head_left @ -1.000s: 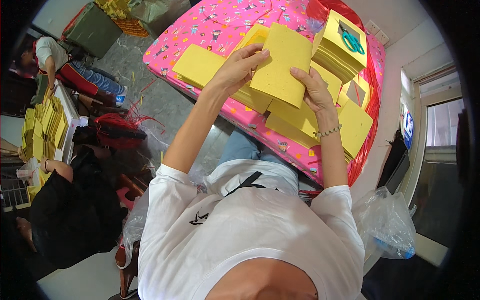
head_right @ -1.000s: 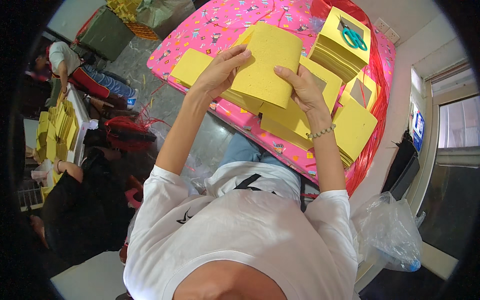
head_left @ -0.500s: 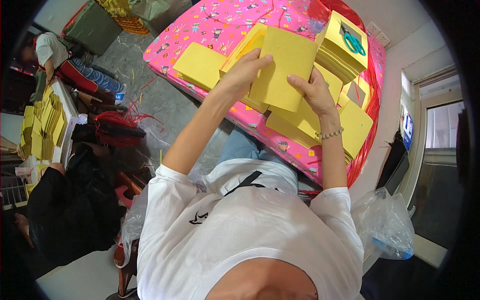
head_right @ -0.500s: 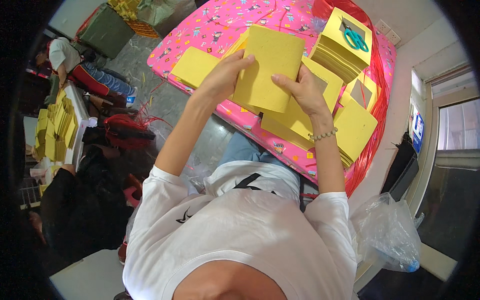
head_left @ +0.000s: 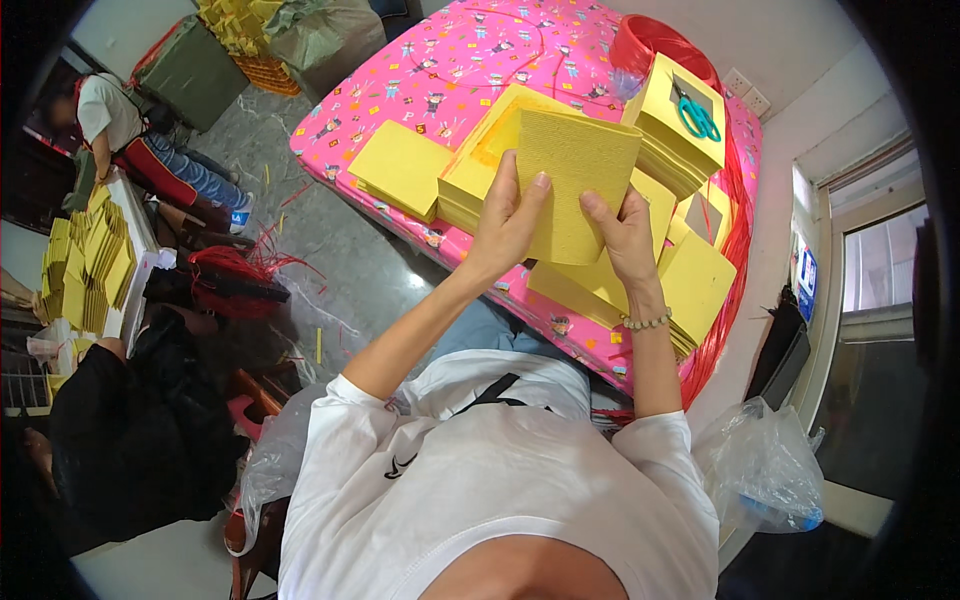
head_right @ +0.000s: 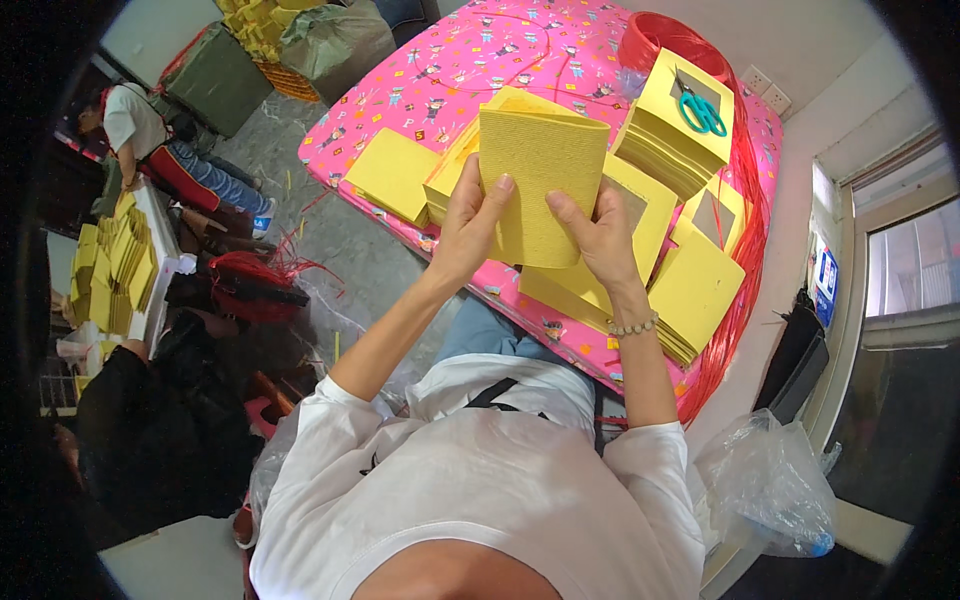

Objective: Folding and stacking yellow paper sheets or envelopes on a table.

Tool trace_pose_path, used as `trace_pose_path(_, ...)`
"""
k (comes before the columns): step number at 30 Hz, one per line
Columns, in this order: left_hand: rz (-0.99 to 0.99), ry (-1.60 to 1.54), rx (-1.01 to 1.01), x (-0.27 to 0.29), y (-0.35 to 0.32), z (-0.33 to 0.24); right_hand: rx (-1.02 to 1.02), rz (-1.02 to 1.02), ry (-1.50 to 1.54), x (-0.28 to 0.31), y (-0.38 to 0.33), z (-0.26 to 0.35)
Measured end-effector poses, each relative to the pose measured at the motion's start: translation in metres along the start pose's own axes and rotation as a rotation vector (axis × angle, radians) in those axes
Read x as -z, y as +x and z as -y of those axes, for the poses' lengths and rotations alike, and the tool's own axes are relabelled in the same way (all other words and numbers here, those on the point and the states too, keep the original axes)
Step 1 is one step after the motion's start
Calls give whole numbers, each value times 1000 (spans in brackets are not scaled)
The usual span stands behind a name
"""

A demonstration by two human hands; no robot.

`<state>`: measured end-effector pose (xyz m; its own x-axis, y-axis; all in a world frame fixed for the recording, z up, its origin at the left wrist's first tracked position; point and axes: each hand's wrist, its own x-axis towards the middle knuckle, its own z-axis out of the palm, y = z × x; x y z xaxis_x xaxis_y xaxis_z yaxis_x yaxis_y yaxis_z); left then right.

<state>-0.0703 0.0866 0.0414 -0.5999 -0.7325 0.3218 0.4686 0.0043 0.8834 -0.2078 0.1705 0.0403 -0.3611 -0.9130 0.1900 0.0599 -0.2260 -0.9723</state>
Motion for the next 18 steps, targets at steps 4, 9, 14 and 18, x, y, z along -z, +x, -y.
trace_pose_path(4, 0, 9, -66, -2, -5, 2, 55, -22, 3, -3, -6, 0)
trace_pose_path(9, -18, 39, -63, -2, -7, 2, 41, -54, -7, -7, -8, 8)
trace_pose_path(14, -66, -29, 180, 3, 7, 3, -55, -144, -199, -2, 2, -2)
trace_pose_path(18, -115, -47, 348, 6, 15, -1, -96, -152, -43, -7, 11, -5)
